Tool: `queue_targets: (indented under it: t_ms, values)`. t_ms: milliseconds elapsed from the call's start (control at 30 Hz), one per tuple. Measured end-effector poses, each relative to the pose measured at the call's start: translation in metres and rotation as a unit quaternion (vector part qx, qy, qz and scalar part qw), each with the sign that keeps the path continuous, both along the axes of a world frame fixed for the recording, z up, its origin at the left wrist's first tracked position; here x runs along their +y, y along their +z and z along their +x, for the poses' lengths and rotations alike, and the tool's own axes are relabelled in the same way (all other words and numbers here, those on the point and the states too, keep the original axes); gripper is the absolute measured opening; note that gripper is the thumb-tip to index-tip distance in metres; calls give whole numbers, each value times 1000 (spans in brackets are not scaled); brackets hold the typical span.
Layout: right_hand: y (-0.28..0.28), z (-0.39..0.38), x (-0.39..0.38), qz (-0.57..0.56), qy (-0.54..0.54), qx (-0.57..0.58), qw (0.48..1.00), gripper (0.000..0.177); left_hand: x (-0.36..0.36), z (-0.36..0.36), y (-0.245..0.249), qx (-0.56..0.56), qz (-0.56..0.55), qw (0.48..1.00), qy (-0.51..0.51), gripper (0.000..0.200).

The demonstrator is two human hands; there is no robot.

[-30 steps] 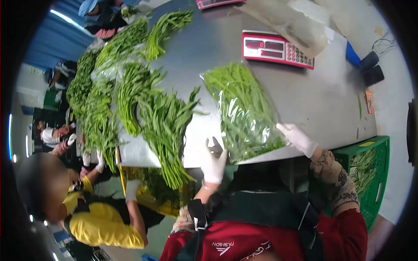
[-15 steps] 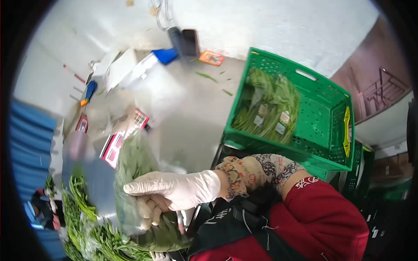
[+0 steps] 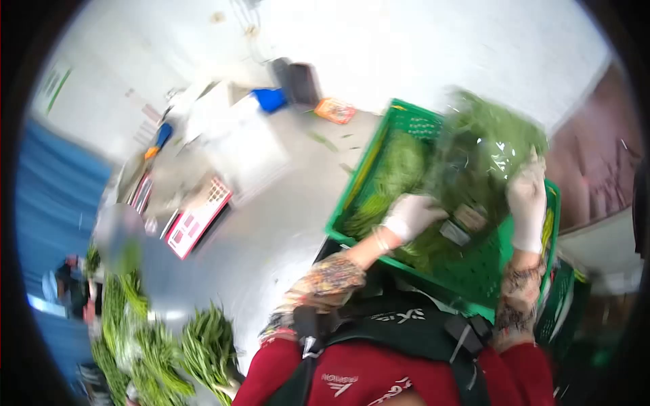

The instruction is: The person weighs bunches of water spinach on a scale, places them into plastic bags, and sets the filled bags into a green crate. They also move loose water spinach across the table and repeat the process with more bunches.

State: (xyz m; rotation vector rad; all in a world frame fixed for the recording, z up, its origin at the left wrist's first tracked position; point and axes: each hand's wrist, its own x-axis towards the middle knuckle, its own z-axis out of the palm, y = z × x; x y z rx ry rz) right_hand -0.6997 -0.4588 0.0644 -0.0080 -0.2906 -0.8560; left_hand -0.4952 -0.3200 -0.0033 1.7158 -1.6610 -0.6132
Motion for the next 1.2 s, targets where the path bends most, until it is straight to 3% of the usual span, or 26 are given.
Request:
queue_targets:
  t_ms: [33, 67, 100, 133, 167, 233, 300, 333, 367, 400, 433, 467, 500, 533, 567, 633, 700, 800, 833, 867, 900, 967, 1100, 1167, 1200]
  values:
    - [-61, -33, -38, -96, -41, 124, 987, 36, -7, -2, -19, -7, 54, 998, -11, 30]
    - [-98, -46, -53, 52, -6, 88, 995, 36, -2, -6, -26, 34, 80, 996, 8, 36]
    - [-133, -60, -68, 200, 6, 49, 979, 36, 6, -10, -25, -11, 82, 995, 52, 34]
    - [-126, -62, -64, 54, -126, 342, 930, 38, 25, -6, -14, 36, 71, 992, 96, 34]
    - [-146, -67, -81, -10, -11, 218, 976, 41, 46, -5, -15, 42, -10, 991, 127, 35]
    - [-138, -35, -75, 59, 86, 169, 980, 42, 86, 7, -22, 85, -75, 970, 215, 33]
    - [-130, 15, -67, -7, 172, 197, 965, 40, 140, 25, -28, 247, -219, 904, 273, 31]
    - [-115, 46, -49, -48, 222, 203, 952, 40, 184, 30, -4, 128, -181, 916, 334, 29]
    - [-119, 81, -38, -82, 267, 207, 938, 40, 205, 37, -15, 18, -151, 889, 431, 28]
    - [-110, 109, -12, -143, 270, 272, 913, 39, 242, 37, -19, 25, -176, 841, 512, 28]
    - [-97, 137, 20, -206, 266, 332, 881, 38, 284, 37, -17, 47, -189, 797, 572, 28]
    - [-85, 160, 56, -268, 259, 387, 843, 38, 320, 33, -43, 212, -259, 706, 624, 27]
    - [-67, 176, 101, -552, 152, 503, 648, 36, 353, 19, -29, 279, -319, 628, 653, 29]
    - [-74, 194, 123, -500, 250, 464, 687, 35, 386, 6, -9, 117, -219, 627, 738, 28]
    - [-80, 211, 147, -443, 346, 420, 712, 34, 417, -7, -12, 62, -212, 599, 770, 28]
    - [-53, 227, 230, -672, 378, 321, 551, 33, 463, -38, -2, 9, -202, 548, 812, 28]
    - [-47, 239, 305, -623, 550, 260, 492, 34, 507, -65, 13, -96, -179, 529, 824, 27]
    - [-55, 241, 411, -656, 641, 150, 369, 36, 572, -90, 59, -185, -178, 465, 847, 30]
    - [-56, 241, 446, -663, 661, 119, 330, 37, 603, -92, 55, -48, -322, 426, 844, 32]
    - [-60, 242, 481, -684, 659, 102, 296, 37, 632, -98, 58, -68, -303, 390, 867, 36]
    - [-66, 242, 514, -703, 656, 82, 262, 36, 668, -105, 58, -160, -164, 381, 896, 43]
    - [-88, 241, 565, -693, 670, 64, 260, 36, 710, -105, 65, -180, -93, 397, 895, 56]
    - [-100, 240, 633, -666, 691, 91, 265, 38, 757, -83, 51, -42, 73, 431, 899, 83]
    - [-115, 242, 645, -648, 708, 100, 263, 38, 773, -66, 44, 114, -7, 542, 833, 86]
    - [-120, 243, 649, -644, 712, 100, 261, 38, 784, -59, 25, 19, -15, 594, 804, 81]
